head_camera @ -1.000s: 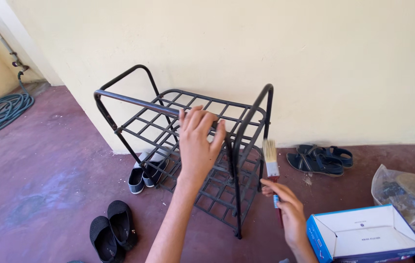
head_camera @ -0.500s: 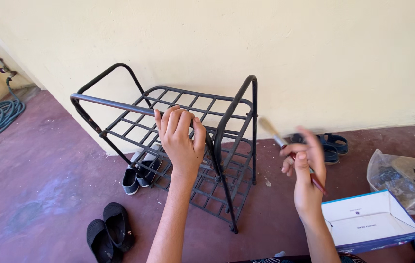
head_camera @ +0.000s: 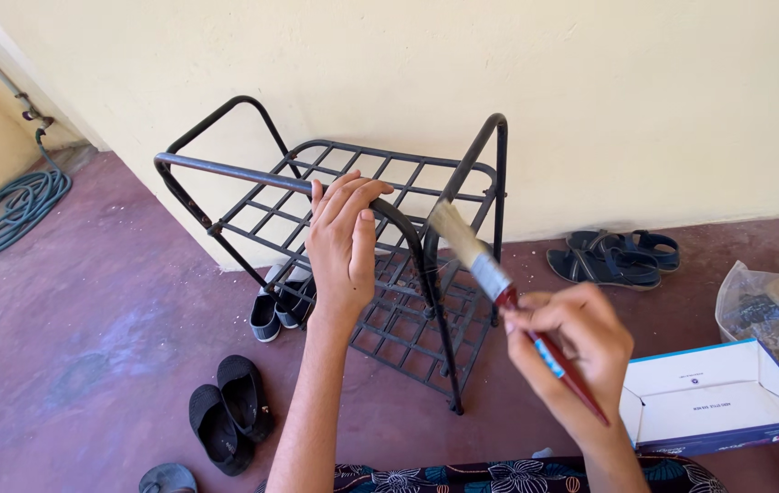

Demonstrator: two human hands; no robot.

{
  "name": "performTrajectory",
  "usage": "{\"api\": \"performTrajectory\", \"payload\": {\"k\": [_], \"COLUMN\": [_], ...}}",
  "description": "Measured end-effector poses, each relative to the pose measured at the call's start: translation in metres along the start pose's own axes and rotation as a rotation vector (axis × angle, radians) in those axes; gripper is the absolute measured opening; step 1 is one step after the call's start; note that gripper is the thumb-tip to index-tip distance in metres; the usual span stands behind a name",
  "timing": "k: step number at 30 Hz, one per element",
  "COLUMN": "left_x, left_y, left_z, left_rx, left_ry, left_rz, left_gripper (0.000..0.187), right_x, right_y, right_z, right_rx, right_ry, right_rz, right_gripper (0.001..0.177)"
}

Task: The person uses a brush to clean a metal shoe rack. They systematically brush the grid and frame of the rack, repositioning it to access different areas.

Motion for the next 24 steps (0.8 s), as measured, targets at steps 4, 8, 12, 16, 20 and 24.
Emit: {"api": "performTrajectory", "payload": {"k": [4, 8, 12, 16, 20, 24], "left_x": [-0.001, 0.0, 0.003, 0.0, -0.004, -0.002], "left_y": [-0.002, -0.001, -0.001, -0.002, -0.002, -0.003], "left_z": [0.001, 0.003, 0.004, 0.004, 0.003, 0.006], "left_rx": [-0.008, -0.02, -0.02, -0.014, 0.003, -0.002], "left_ry": [0.012, 0.037, 0.06, 0.038, 0.016, 0.053], "left_rz": [-0.006, -0.03, -0.063, -0.085, -0.058, -0.065], "left_gripper": [0.042, 0.035, 0.031, 0.03, 0.027, 0.026], "right_x": [-0.001, -0.023, -0.033, 0.015, 0.037, 0.017], "right_y": [0.025, 0.037, 0.01, -0.017, -0.006, -0.007], "right_z": [0.035, 0.047, 0.039, 0.046, 0.053, 0.06], "right_rx": [0.129, 0.273, 0.105, -0.155, 0.043, 0.118], "right_ry": [-0.187, -0.202, 0.045, -0.114, -0.251, -0.169], "right_rz": [0.18, 0.32, 0.241, 0.241, 0.303, 0.427], "right_gripper": [0.01, 0.013, 0.012, 0.015, 0.014, 0.014]}}
Point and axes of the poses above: each hand's wrist, its own z-axis away from the middle knuckle, its own x-axis out of the palm, y = z × x, the point moved 9 cm from there along -z, towards the middle knuckle, and after that the axes turned 3 degrees about y, right-handed, at the moved point
